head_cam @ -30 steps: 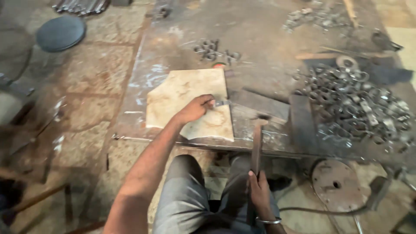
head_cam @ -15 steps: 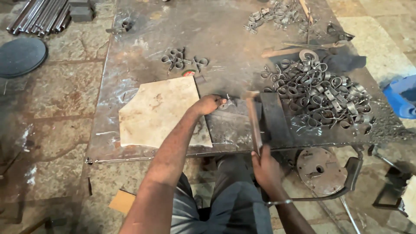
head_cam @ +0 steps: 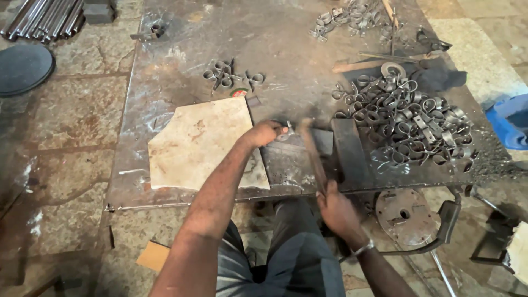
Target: The person sits at a metal workbench and hammers small metal brackets flat on a stone plate one at a time, placing each worked piece aside and picking the next bracket from a pile on the bench.
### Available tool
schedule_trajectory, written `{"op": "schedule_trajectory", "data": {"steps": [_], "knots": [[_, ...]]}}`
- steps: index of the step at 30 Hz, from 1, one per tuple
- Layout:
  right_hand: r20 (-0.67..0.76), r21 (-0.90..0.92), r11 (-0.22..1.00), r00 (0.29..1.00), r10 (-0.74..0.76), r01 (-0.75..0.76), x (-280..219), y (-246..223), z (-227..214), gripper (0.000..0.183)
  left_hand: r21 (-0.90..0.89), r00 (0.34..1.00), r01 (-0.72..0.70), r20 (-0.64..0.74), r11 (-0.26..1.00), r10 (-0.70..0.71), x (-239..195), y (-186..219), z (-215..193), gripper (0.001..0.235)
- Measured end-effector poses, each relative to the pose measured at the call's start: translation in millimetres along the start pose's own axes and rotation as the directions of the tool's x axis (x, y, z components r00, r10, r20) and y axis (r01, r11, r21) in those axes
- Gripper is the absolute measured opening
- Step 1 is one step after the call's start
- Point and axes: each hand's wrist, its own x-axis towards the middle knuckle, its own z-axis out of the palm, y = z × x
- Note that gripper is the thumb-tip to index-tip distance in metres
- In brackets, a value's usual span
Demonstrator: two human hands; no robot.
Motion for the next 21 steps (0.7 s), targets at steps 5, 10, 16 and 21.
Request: {"op": "schedule_trajectory", "data": {"steps": [5,10,16,21], "knots": [[0.21,-0.081,0.994,0.974,0.088,-0.073,-19,6,-11,0.039,0.047,0.999,-0.035,-0.004,0.998,0.035,-1,-8,1,0.055],[0.173,0.113,0.986,0.98,0.099,-0.12,-18,-12,-26,0.034,-0.128,0.998,0.021,-0.058,0.992,-0.028,-28,23,-4,0.053],[0.132,0.027,0.997,0.989,0.073,-0.077,-9,-55,-29,0.037,-0.211,0.987,0.128,-0.07,0.969,-0.145,-22,18,1,0.052],[0.196,0.031,0.998,0.98,0.042,-0.049,3,-52,-34,0.038,-0.142,0.983,0.146,-0.092,0.979,-0.16,-18,21,-6,0.052]]}}
